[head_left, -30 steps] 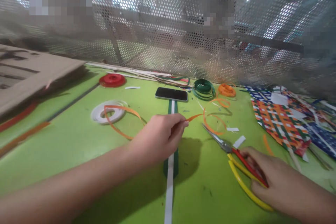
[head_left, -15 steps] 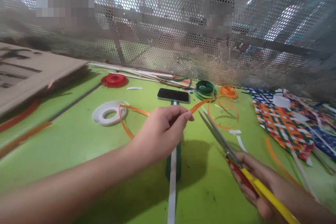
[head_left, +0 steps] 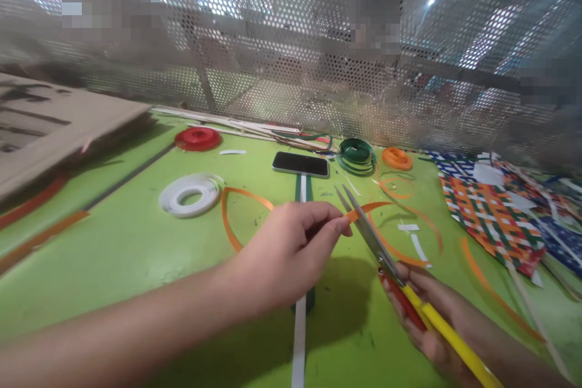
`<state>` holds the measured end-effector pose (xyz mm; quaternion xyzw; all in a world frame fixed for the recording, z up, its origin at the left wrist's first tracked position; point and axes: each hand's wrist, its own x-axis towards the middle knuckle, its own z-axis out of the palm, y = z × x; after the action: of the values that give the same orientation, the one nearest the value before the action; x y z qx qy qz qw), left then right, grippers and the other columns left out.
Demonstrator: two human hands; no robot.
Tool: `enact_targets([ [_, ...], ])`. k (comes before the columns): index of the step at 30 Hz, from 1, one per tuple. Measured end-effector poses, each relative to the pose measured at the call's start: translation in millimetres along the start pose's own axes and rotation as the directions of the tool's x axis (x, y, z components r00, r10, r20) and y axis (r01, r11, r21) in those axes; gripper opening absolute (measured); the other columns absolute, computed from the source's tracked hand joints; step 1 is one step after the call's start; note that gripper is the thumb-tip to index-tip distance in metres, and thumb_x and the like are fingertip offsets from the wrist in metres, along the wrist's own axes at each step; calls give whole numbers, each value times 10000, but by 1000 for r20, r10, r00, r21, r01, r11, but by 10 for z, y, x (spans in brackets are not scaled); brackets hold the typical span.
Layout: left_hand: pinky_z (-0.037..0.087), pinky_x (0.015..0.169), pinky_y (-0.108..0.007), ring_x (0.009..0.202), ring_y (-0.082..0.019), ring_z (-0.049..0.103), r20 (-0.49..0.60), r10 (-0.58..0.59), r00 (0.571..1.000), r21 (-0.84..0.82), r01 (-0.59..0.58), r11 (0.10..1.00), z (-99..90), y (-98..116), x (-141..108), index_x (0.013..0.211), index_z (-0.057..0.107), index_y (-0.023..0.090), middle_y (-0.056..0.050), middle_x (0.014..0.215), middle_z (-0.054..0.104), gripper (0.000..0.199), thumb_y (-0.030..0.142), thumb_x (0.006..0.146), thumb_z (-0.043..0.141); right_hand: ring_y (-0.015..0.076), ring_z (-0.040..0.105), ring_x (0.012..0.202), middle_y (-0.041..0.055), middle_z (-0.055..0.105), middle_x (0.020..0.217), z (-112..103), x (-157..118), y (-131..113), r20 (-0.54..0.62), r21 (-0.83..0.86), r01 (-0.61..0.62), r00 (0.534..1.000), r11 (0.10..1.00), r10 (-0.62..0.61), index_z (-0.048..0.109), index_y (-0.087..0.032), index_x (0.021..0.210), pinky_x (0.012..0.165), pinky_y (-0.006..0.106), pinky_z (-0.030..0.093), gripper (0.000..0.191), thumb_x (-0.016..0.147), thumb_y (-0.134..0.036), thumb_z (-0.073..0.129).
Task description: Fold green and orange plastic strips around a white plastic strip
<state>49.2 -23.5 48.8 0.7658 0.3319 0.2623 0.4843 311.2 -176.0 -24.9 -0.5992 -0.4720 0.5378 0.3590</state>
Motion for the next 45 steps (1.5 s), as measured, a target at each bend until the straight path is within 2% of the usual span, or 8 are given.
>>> enact_targets([
  [12,319,524,-220,592,-103,368,41,-37,998,-40,39,998,-18,23,-25,864,672,178,53,659,429,369,451,1051,510,258,672,932,88,663,1020,22,50,-283,106,70,-31,994,997,23,674,-299,1221,839,341,596,732,704,-805,786],
  [18,337,538,-224,606,-108,391,45,-37,998,-24,38,999,-18,13,-10,881,684,184,48,671,460,364,452,1049,504,297,698,954,133,693,1071,74,28,-246,17,94,-75,997,993,74,655,-289,1286,882,414,605,867,612,-799,851],
  [24,353,547,-235,609,-116,411,45,-41,998,-7,41,999,-20,4,-7,899,687,188,45,674,484,353,447,1047,499,304,713,970,129,692,1042,152,62,-305,-24,55,-54,998,997,56,691,-306,1196,851,406,609,635,738,-727,816],
  [31,326,520,-229,585,-107,378,26,-28,999,-19,28,999,-26,14,-3,821,665,180,48,648,451,355,425,1039,530,44,319,385,-89,468,645,167,69,-315,22,-173,-79,996,982,84,592,-261,970,467,217,433,396,898,-630,716],
  [34,285,476,-229,545,-106,334,-20,-41,999,-82,39,996,-81,18,21,907,705,182,58,614,414,319,432,1034,553,102,493,467,-56,547,693,131,89,-337,-106,-275,-111,991,955,84,587,-265,982,448,218,408,392,914,-640,678],
  [37,242,445,-229,517,-102,315,-120,-12,993,-186,-11,983,-191,24,62,963,718,185,62,596,408,278,421,1033,588,200,689,717,7,702,817,-35,191,-374,-214,-506,-103,977,856,-9,619,-273,1011,625,274,514,334,910,-585,678],
  [40,277,456,-225,532,-98,372,-256,64,965,-232,-126,965,-309,37,101,959,728,201,42,632,504,226,386,1035,625,238,685,648,36,746,796,-294,378,-369,-290,-801,-153,945,578,-151,650,-267,989,586,316,465,314,863,-552,683],
  [45,259,466,-241,538,-89,375,-397,132,908,-270,-253,929,-425,151,68,945,753,203,35,627,505,186,334,1035,656,319,705,680,85,768,793,-646,654,-366,-310,-921,-215,910,326,-275,705,-260,1024,596,372,452,314,882,-531,635],
])
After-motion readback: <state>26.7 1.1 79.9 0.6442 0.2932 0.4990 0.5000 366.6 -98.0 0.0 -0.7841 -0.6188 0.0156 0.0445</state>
